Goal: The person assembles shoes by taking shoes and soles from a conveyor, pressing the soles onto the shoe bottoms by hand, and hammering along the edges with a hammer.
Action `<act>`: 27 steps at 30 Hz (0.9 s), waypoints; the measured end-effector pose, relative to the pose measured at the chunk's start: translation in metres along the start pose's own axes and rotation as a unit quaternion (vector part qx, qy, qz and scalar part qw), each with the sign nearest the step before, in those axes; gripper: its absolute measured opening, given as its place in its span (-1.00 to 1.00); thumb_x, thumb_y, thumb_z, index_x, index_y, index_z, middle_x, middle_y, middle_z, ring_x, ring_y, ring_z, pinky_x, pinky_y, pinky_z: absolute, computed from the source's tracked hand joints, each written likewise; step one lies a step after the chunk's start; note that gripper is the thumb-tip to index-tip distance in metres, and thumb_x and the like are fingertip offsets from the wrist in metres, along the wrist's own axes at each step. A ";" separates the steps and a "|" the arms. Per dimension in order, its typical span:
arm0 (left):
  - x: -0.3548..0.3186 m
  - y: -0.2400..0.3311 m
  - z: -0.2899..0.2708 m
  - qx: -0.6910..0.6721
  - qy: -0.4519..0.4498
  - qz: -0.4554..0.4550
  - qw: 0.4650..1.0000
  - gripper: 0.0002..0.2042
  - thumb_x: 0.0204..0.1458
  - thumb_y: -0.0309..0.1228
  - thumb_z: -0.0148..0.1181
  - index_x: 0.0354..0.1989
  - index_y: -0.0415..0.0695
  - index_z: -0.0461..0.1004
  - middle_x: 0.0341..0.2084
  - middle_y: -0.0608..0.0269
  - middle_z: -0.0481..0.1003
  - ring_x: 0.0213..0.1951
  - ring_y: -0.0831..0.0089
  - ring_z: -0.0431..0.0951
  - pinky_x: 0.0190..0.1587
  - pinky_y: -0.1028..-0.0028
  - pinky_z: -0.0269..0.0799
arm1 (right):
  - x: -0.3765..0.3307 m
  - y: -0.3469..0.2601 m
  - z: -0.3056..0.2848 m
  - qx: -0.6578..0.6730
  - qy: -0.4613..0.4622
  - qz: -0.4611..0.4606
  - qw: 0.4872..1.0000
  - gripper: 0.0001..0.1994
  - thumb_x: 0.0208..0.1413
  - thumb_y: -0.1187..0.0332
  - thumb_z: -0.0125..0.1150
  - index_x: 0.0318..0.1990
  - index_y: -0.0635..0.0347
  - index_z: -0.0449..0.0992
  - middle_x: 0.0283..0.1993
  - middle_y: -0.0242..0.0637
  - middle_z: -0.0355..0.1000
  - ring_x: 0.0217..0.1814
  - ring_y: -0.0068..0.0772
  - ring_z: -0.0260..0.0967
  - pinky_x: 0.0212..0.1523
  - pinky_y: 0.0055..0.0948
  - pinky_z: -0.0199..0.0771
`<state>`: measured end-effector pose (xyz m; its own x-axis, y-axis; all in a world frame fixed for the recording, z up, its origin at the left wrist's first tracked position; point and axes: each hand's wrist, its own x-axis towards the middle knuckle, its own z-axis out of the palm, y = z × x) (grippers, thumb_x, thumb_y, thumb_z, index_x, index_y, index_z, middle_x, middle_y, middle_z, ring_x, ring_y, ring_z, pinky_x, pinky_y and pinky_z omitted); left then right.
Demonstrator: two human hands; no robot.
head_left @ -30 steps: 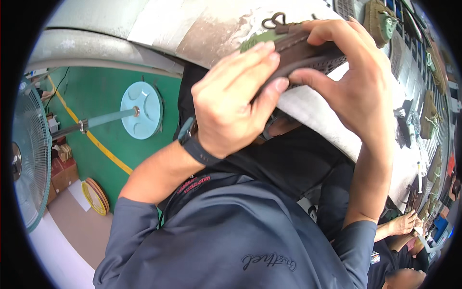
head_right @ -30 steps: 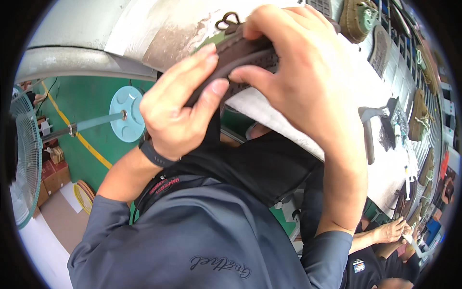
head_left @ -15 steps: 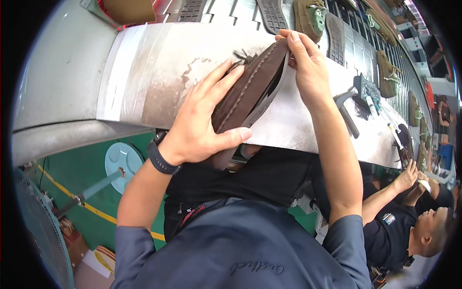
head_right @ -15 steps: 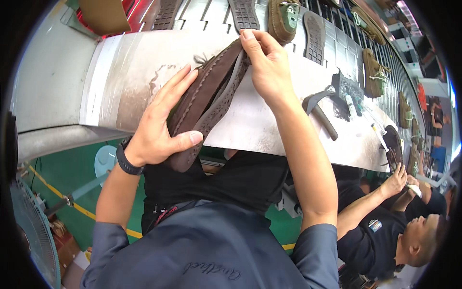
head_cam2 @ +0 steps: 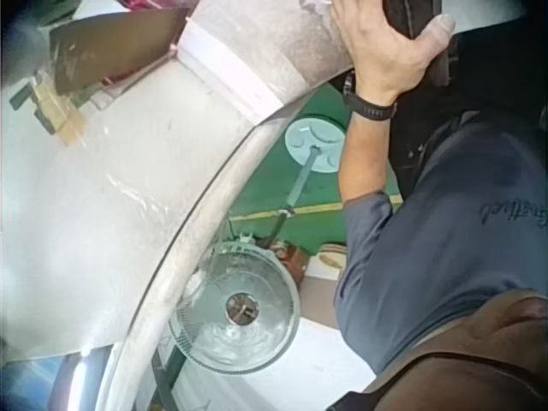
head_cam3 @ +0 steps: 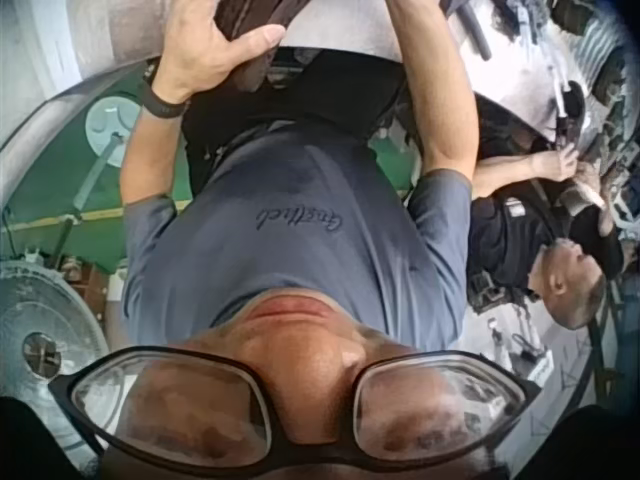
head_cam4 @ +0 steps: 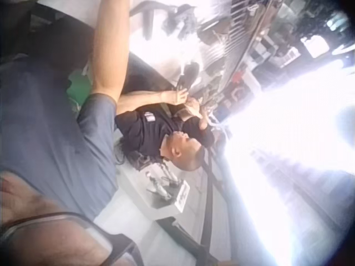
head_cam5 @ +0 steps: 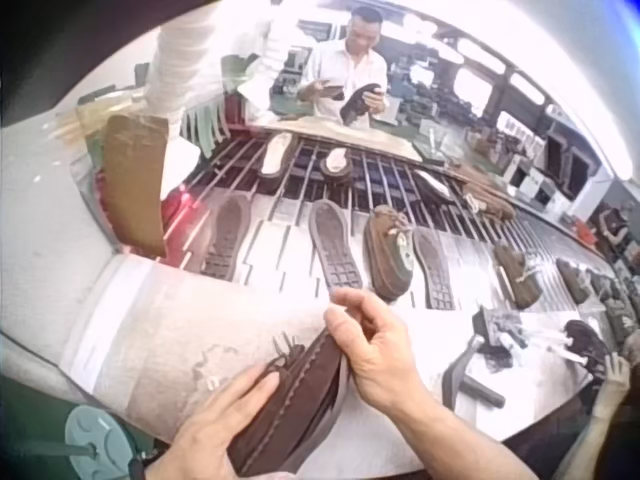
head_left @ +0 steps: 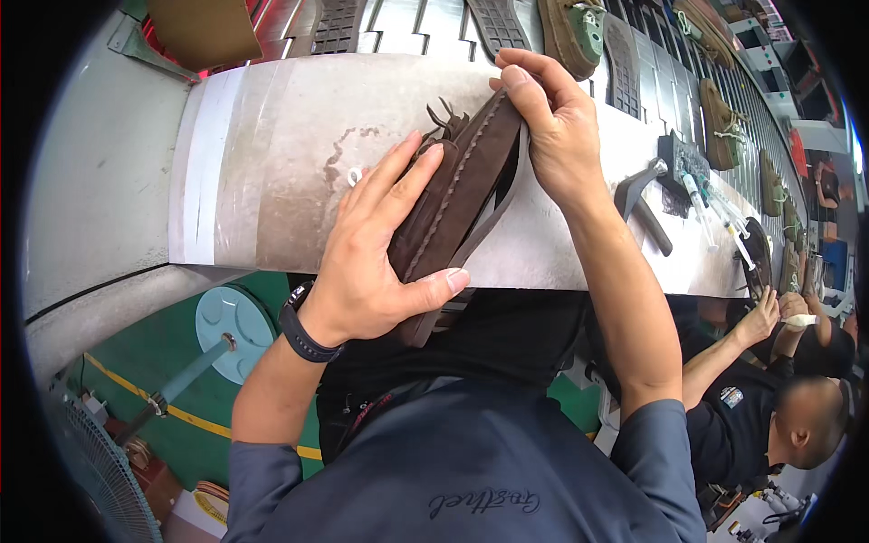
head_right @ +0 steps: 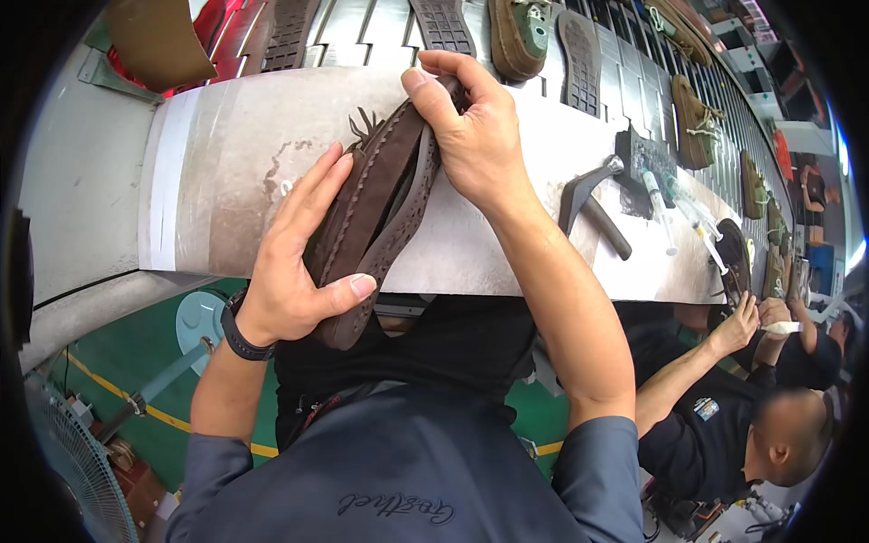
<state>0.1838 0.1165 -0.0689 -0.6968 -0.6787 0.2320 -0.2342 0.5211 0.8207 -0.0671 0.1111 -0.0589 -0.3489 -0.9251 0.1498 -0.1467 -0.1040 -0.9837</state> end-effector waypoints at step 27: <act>-0.019 0.013 0.020 0.009 0.082 -0.056 0.995 0.02 -0.04 0.02 0.49 0.58 -0.17 0.18 0.52 -0.33 0.14 0.55 -0.25 0.12 0.52 -0.21 -0.12 | -0.032 -0.013 0.030 -0.318 0.071 -0.192 0.926 -0.62 0.39 0.27 0.32 0.25 0.26 0.59 0.45 0.08 0.39 0.40 -0.27 0.42 0.38 -0.33 0.42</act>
<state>0.1801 0.1466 -0.0729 -0.5458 -0.8075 0.2237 -0.3169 0.4461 0.8370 -0.0267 0.1310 -0.0536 -0.2697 -0.8021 0.5329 -0.7847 -0.1377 -0.6044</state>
